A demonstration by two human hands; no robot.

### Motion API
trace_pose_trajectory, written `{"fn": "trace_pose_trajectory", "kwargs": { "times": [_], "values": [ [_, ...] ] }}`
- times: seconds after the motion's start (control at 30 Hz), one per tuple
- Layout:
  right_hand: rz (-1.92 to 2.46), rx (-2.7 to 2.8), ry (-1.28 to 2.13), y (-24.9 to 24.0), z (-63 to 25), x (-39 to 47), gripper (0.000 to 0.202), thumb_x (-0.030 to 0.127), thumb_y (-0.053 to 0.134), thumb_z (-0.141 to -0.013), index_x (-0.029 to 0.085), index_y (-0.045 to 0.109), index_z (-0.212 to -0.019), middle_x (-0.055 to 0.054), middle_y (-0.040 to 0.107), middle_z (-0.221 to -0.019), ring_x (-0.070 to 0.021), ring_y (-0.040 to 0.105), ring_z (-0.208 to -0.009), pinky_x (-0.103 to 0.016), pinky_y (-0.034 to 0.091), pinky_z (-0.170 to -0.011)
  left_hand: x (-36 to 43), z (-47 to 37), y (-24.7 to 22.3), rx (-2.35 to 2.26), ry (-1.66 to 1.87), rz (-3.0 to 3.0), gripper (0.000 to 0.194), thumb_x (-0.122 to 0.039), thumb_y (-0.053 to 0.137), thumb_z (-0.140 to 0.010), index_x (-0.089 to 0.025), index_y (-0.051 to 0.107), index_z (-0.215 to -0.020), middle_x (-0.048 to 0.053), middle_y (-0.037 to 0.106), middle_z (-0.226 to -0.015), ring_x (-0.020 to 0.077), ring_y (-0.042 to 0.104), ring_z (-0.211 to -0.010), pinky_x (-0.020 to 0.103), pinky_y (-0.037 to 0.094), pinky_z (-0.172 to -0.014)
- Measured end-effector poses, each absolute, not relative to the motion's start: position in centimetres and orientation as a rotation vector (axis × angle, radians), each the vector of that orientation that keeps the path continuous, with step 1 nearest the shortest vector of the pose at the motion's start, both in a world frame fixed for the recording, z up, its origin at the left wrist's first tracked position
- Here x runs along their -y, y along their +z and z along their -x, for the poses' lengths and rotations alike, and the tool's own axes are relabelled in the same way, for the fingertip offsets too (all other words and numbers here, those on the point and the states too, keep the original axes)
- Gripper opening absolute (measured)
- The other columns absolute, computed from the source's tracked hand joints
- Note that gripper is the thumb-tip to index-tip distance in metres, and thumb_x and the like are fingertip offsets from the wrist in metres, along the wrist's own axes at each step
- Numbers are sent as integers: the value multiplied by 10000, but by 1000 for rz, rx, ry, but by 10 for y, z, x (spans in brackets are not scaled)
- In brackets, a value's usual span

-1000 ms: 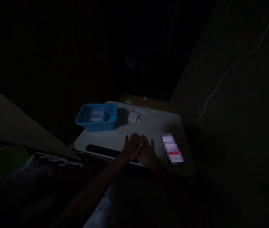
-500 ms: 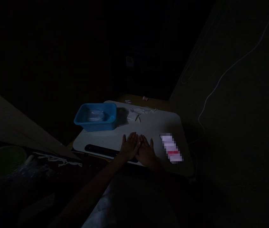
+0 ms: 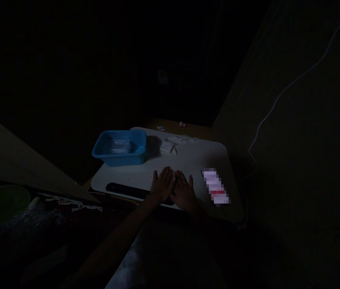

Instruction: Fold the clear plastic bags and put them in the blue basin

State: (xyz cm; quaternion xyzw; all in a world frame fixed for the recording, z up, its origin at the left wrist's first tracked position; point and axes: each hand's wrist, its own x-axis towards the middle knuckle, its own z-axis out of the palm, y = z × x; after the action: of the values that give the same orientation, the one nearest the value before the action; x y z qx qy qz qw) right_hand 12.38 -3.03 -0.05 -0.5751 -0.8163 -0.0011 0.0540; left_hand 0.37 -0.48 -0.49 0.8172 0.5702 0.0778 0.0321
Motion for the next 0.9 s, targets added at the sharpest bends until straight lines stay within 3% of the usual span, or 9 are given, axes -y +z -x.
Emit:
{"fn": "trace_pose_trajectory", "kwargs": {
  "times": [0.27,0.9],
  "values": [
    [1709,2411,-29,-6,-124,30,662,487,244,-872,36,286,-1355,-179,252,-1427,-258,190,-1335,-550,52,-1048,-4,12,-4,-1840,246,-2551,478,-302,192,-920,-193,299,-1373,52,256,-1441,226,218,-1330,525,196,-1030],
    [1776,2467,56,-1,-130,30,693,524,224,-869,58,223,-1382,-171,199,-1447,-245,126,-1353,-534,16,-1051,-3,14,-6,-1900,248,-2553,498,-315,269,-898,-172,306,-1374,96,263,-1439,272,229,-1320,511,204,-1027]
  ]
}}
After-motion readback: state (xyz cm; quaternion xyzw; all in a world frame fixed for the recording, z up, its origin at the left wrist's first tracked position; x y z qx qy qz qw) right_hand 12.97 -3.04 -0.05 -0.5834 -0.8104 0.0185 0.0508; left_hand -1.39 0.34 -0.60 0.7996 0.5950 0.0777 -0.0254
